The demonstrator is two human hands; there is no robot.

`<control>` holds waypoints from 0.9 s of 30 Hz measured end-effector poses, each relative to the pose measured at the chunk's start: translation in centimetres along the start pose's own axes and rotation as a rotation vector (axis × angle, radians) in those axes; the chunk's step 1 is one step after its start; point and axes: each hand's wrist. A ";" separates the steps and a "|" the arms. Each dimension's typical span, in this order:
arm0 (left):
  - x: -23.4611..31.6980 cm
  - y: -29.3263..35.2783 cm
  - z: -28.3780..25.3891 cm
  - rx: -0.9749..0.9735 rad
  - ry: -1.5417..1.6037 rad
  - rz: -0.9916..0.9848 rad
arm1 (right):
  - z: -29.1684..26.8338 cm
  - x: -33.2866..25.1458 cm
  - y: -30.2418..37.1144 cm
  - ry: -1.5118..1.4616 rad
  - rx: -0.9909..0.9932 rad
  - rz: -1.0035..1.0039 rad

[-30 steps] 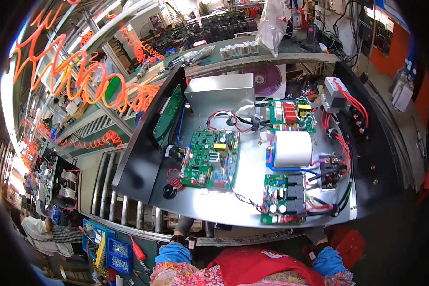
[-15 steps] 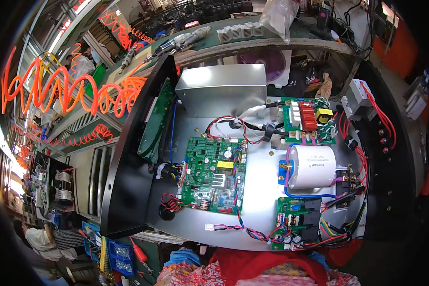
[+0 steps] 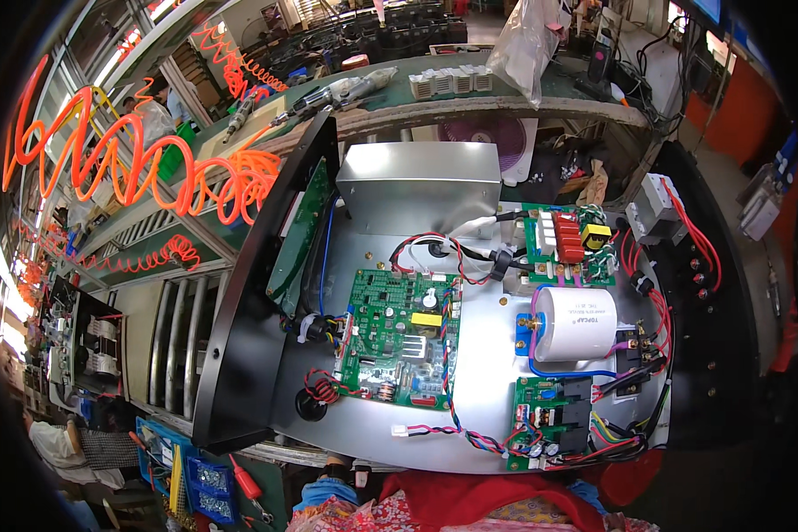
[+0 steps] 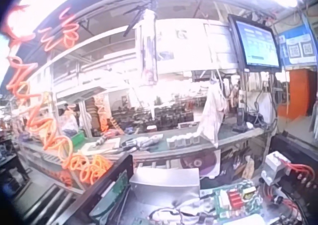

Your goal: Assembling the internal and external components of a large power inverter on a factory production line.

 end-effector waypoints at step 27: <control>2.9 -1.3 1.6 -0.081 -0.419 0.250 | 5.7 -3.3 -3.1 -0.131 0.128 0.042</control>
Point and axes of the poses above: each hand's wrist, its own y-axis away from the middle knuckle, its own z-axis out of the palm, x = y × z, and after that the axes turned 15 degrees about x, right-handed
